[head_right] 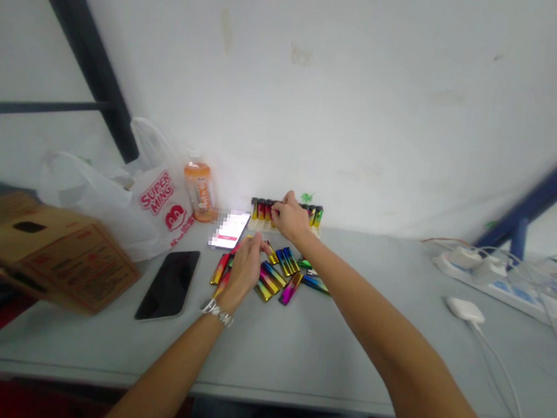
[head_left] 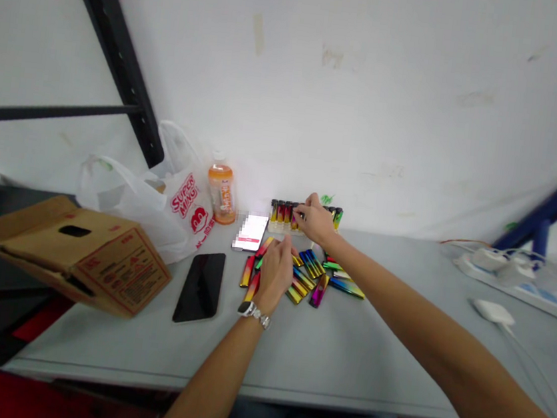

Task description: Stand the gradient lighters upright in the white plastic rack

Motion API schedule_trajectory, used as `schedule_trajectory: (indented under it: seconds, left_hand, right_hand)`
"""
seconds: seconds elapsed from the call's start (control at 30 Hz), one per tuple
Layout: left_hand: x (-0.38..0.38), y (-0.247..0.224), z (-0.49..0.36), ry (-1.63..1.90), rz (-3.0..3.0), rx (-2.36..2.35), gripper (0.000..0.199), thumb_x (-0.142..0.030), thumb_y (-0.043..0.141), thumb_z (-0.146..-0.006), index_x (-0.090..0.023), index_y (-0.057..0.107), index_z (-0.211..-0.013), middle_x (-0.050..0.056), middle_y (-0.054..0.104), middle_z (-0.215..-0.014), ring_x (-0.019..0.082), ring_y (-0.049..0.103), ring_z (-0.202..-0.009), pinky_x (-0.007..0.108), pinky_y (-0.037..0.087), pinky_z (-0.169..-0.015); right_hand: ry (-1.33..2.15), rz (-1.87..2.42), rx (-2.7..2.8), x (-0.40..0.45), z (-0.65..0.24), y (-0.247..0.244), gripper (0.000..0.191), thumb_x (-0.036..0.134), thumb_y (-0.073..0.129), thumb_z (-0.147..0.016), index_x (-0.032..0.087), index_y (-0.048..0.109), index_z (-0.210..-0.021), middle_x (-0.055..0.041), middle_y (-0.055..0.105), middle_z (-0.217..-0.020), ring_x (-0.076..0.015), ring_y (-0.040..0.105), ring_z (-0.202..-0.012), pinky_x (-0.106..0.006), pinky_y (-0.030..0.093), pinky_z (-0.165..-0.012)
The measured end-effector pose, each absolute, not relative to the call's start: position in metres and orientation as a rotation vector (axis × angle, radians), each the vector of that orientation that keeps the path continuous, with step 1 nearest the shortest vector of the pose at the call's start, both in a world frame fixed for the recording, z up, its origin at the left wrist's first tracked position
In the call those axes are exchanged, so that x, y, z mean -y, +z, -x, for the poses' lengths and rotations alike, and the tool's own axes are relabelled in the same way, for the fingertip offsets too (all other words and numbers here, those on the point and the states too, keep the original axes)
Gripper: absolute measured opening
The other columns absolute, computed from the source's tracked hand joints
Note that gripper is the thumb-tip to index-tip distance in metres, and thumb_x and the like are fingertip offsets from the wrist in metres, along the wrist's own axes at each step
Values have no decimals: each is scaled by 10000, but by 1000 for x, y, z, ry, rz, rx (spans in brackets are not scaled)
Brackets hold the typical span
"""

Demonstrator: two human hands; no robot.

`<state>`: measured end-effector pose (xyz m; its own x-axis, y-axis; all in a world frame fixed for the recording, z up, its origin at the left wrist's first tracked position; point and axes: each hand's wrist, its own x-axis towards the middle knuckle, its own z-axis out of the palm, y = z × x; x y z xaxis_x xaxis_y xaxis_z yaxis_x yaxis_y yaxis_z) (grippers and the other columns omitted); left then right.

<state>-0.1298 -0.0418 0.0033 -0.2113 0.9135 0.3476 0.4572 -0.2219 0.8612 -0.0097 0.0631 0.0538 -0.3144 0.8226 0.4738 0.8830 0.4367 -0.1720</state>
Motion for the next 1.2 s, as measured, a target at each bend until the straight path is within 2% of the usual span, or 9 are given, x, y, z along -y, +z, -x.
schedule_trajectory:
  seconds: [0.13,0.27,0.33,0.47,0.63,0.83,0.93,1.03,1.2]
  left_hand:
    - [44,5,130,1429,-1638,-1609,568,-506,213,-994,-209,573,-671,80,659,-827,217,615,-877,367,433,-897]
    - [44,8,128,1422,-1658,-1606,569,-508,217,-993,-207,570,-663,86,652,-815,220,610,-858,377,428,-902]
    - [44,8,127,1426,-1666,-1601,570,-509,214,-993,-206,575,-672,81,644,-809,217,609,-847,375,429,-898]
    - [45,9,125,1402,-1690,-1598,567,-494,219,-995,-205,590,-677,67,632,-812,211,604,-842,365,434,-893]
    - [44,7,122,1379,-1665,-1597,571,-490,223,-993,-202,600,-673,68,622,-821,213,606,-851,370,436,-903]
    - [43,6,122,1415,-1653,-1570,563,-514,235,-990,-207,584,-673,62,625,-826,216,605,-866,377,432,-918]
    - [43,6,122,1441,-1646,-1556,538,-502,252,-992,-211,574,-673,54,622,-814,213,606,-864,368,436,-900]
    - [43,7,121,1450,-1651,-1547,532,-509,257,-991,-212,568,-676,50,621,-807,209,602,-856,359,438,-887]
    - [44,9,120,1443,-1663,-1547,547,-510,249,-990,-200,578,-683,57,622,-826,206,601,-850,359,443,-885]
  right_hand:
    - [-188,1529,2296,-51,8,57,373,379,414,-980,285,644,-1259,-111,487,-1176,-228,610,-989,-301,477,-736]
    - [-165,1559,2275,-39,1,52,461,397,431,-969,276,485,-1410,-120,491,-1223,-232,624,-927,-319,480,-716]
    - [-136,1587,2246,-30,-6,46,414,375,443,-960,234,540,-1336,-119,525,-1194,-229,622,-912,-321,478,-730]
    - [-47,1722,2186,-13,-28,31,238,347,531,-888,191,706,-929,-124,598,-1065,-258,603,-971,-326,476,-760]
    - [35,1723,2224,-7,-43,25,278,443,665,-762,179,734,-705,-167,655,-957,-320,568,-1019,-352,477,-742]
    - [89,1743,2272,-16,-42,29,270,454,700,-704,189,710,-652,-138,673,-795,-297,593,-901,-339,443,-681]
    - [149,1632,2204,-18,-45,27,260,410,668,-740,188,625,-611,-96,644,-725,-234,579,-799,-308,419,-668]
    - [317,1394,1993,-14,-49,25,218,375,565,-824,193,546,-705,-32,607,-701,-166,538,-698,-278,410,-656]
    - [955,968,1378,6,-43,21,321,529,506,-853,227,436,-942,38,603,-670,-142,576,-613,-271,465,-615]
